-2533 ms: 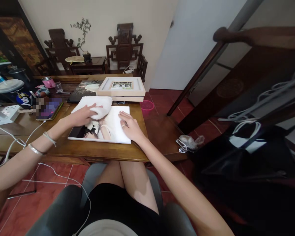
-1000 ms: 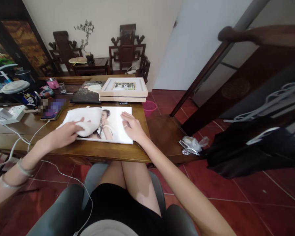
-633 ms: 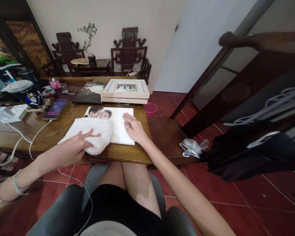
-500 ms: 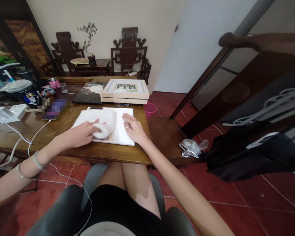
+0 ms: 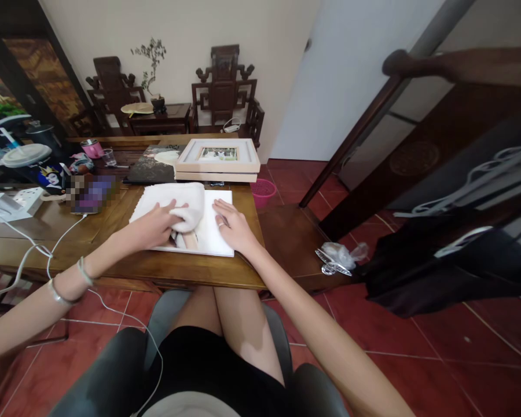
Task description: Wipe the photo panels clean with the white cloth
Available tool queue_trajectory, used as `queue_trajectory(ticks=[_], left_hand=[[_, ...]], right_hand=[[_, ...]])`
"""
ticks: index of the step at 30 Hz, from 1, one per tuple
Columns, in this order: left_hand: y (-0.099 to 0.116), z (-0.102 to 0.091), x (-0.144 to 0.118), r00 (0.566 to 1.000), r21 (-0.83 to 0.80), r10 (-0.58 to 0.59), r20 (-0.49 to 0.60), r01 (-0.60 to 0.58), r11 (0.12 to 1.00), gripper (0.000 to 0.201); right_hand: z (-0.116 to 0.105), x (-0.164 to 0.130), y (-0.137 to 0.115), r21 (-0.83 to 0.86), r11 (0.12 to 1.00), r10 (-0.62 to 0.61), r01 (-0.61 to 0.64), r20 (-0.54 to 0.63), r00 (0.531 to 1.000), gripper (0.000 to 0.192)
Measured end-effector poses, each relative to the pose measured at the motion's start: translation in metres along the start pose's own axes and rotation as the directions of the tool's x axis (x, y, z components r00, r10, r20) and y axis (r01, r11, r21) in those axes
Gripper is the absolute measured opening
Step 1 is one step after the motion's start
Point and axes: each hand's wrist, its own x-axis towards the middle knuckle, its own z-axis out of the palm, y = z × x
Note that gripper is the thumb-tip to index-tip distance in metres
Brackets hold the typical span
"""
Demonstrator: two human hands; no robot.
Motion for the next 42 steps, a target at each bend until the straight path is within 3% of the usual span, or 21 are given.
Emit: queue_trajectory(ticks=[2,6,10,14,21,26,30,36,42], left_hand=[[0.017,0.000,-0.021,0.999,0.003,0.041,0.027,-0.041,0.999,0.058],[0.050,-0.002,-0.057,0.987,0.033,0.144,0.068,-0.147,0.989,0.055],[0.058,-0.007,-0.063,0.975,-0.022,0.213,0.061,-0.212,0.977,0.056],[0.039,-0.012,-0.033,0.985,-0.050,0.157,0.068,-0.154,0.987,0.050],[-0.003,-0.006,0.042,0.999,-0.019,-0.018,-0.039,0.017,1.000,0.048],[-0.011,0.002,0.061,0.996,0.006,-0.038,-0.083,0.039,0.999,0.053],[0.000,0.005,0.042,0.996,0.040,-0.020,-0.083,0.023,0.999,0.050],[0.030,-0.001,-0.015,0.999,0.072,0.024,-0.022,-0.022,0.997,0.045],[0.053,-0.002,-0.057,0.989,0.078,0.146,-0.003,-0.145,0.986,0.045]], right_hand=[[0.000,0.000,0.000,-0.002,1.000,-0.001,0.001,-0.001,1.000,0.032],[0.000,0.000,-0.001,-0.008,1.000,-0.009,0.009,0.004,1.000,0.032],[-0.002,0.000,-0.003,-0.011,1.000,-0.021,0.021,0.018,1.000,0.032],[-0.002,0.000,-0.003,-0.009,1.000,-0.018,0.018,0.020,1.000,0.030],[-0.001,-0.001,-0.003,-0.001,1.000,0.003,-0.003,0.000,1.000,0.032],[-0.001,-0.001,-0.003,0.004,1.000,0.010,-0.010,0.001,1.000,0.032],[0.002,-0.001,-0.004,0.002,1.000,0.012,-0.012,0.004,1.000,0.032],[0.000,0.000,-0.003,0.001,1.000,0.013,-0.013,0.008,1.000,0.032],[-0.001,0.000,-0.004,0.012,1.000,0.019,-0.019,0.009,1.000,0.032]])
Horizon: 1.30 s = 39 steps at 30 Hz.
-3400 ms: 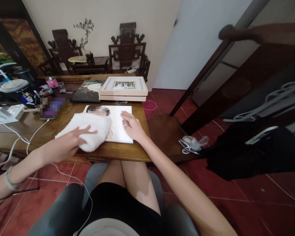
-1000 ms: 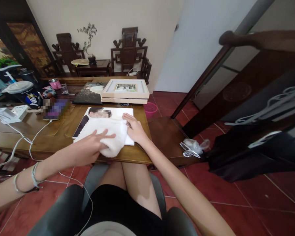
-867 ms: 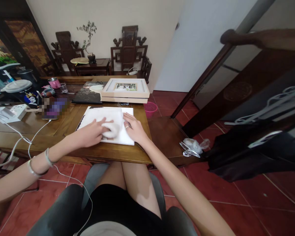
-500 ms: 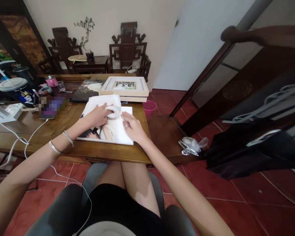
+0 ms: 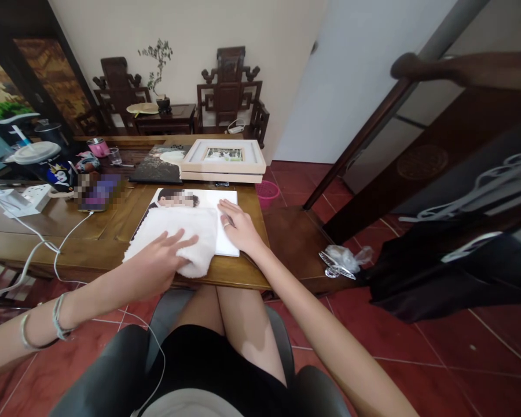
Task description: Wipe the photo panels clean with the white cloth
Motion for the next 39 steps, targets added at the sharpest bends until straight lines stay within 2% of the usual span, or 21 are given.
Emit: queue_trajectory(ticks=[4,8,12,15,20,25,28,30,33,36,39], left_hand=[[-0.003,-0.002,0.004,1.000,-0.032,0.015,0.025,-0.015,0.999,0.045],[-0.026,0.001,0.033,0.998,-0.042,-0.069,0.004,0.069,0.997,0.049],[-0.047,0.008,0.064,0.992,-0.032,-0.124,-0.037,0.123,0.992,0.053],[-0.046,0.007,0.074,0.995,-0.026,-0.099,-0.029,0.099,0.995,0.053],[-0.010,0.002,0.056,1.000,-0.016,0.012,0.000,-0.012,1.000,0.046],[0.021,-0.012,0.014,0.978,-0.001,0.198,-0.059,-0.199,0.980,0.033],[0.023,-0.026,-0.002,0.988,-0.058,0.153,-0.010,-0.153,0.987,0.031],[0.015,-0.031,0.000,0.999,-0.060,0.034,0.015,-0.033,0.998,0.032],[-0.008,-0.027,0.020,0.989,-0.032,-0.142,0.026,0.143,0.989,0.035],[-0.039,-0.016,0.052,0.977,-0.034,-0.212,-0.011,0.212,0.977,0.038],[-0.061,-0.008,0.085,0.977,-0.069,-0.212,-0.033,0.209,0.975,0.040]], right_hand=[[0.001,0.001,-0.002,0.017,1.000,0.015,-0.015,0.005,1.000,0.033],[0.000,0.001,-0.002,0.060,0.997,0.049,-0.048,-0.012,0.999,0.031],[-0.002,0.000,-0.001,0.135,0.985,0.117,-0.105,-0.084,0.990,0.031],[-0.005,0.000,-0.001,0.197,0.971,0.172,-0.138,-0.163,0.972,0.032],[-0.006,-0.001,-0.006,0.248,0.958,0.204,-0.142,-0.242,0.949,0.033],[-0.004,-0.001,-0.011,0.244,0.960,0.190,-0.141,-0.192,0.963,0.030],[-0.004,-0.003,-0.013,0.195,0.971,0.171,-0.141,-0.145,0.975,0.028],[-0.004,-0.004,-0.014,0.154,0.979,0.153,-0.135,-0.118,0.981,0.027],[-0.004,-0.004,-0.015,0.102,0.987,0.131,-0.122,-0.086,0.988,0.027],[-0.004,-0.004,-0.014,0.062,0.991,0.126,-0.122,-0.069,0.990,0.028],[-0.005,-0.004,-0.014,0.031,0.991,0.135,-0.134,-0.055,0.989,0.027]])
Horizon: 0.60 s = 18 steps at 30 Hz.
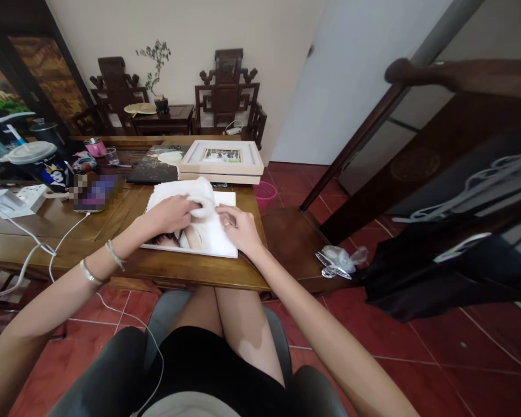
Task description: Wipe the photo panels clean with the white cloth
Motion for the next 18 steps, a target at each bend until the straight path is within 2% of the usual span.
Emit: queue_trajectory(ticks=[4,10,15,18], left_hand=[[0.007,0.000,0.029,1.000,-0.042,0.025,-0.013,-0.026,0.999,0.038],[0.031,-0.005,0.036,0.999,-0.058,-0.030,-0.012,0.029,0.998,0.028],[0.021,-0.003,0.032,0.998,-0.047,-0.063,-0.018,0.062,0.997,0.026],[0.010,-0.001,0.028,0.998,-0.030,-0.057,-0.024,0.056,0.998,0.037]], right_hand=[[-0.002,0.000,-0.001,-0.028,0.999,0.018,-0.018,0.024,1.000,0.027],[-0.005,0.000,-0.003,-0.045,0.999,0.024,-0.022,0.045,0.999,0.029],[-0.004,0.001,-0.003,-0.037,0.999,0.027,-0.026,0.040,0.999,0.028],[-0.004,0.001,-0.004,-0.015,1.000,0.024,-0.024,0.028,0.999,0.027]])
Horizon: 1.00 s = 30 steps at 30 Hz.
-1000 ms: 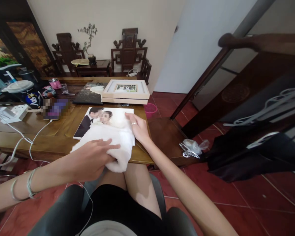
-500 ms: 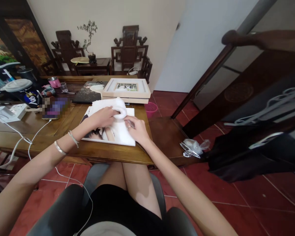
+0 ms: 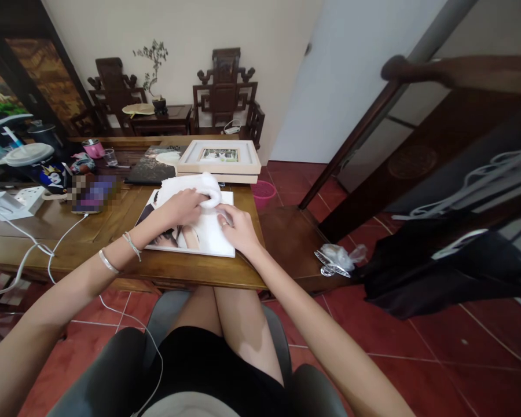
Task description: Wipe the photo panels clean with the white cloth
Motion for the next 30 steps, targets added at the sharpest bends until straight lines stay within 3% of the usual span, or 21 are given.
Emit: queue_trajectory(ticks=[4,10,14,18,21,27,30], left_hand=[[0.001,0.005,-0.017,1.000,0.039,0.013,0.006,-0.013,0.999,0.039],[0.042,0.009,-0.072,0.997,0.082,0.069,0.044,-0.072,0.994,0.038],[0.046,0.006,-0.076,0.994,0.067,0.097,0.056,-0.100,0.993,0.042],[0.028,0.007,-0.052,0.991,0.058,0.119,0.055,-0.122,0.991,0.051],[0.027,0.009,-0.047,0.982,0.051,0.172,0.074,-0.176,0.983,0.054],[0.061,0.008,-0.095,0.959,0.048,0.271,0.082,-0.275,0.960,0.048],[0.067,0.002,-0.120,0.955,0.036,0.289,0.066,-0.292,0.956,0.045]], right_hand=[[0.000,0.000,0.000,0.062,0.998,0.002,0.001,-0.048,0.999,0.029],[0.006,0.001,0.007,0.234,0.972,0.053,-0.019,-0.140,0.989,0.031],[0.012,0.002,0.012,0.312,0.950,0.080,-0.030,-0.147,0.986,0.033],[0.009,0.001,0.008,0.290,0.957,0.073,-0.025,-0.155,0.985,0.032],[0.004,0.000,0.004,0.247,0.969,0.062,-0.021,-0.162,0.985,0.030],[0.002,0.001,0.003,0.177,0.984,0.033,-0.009,-0.136,0.990,0.030],[0.003,0.001,0.003,0.137,0.990,-0.009,0.024,-0.105,0.994,0.028]])
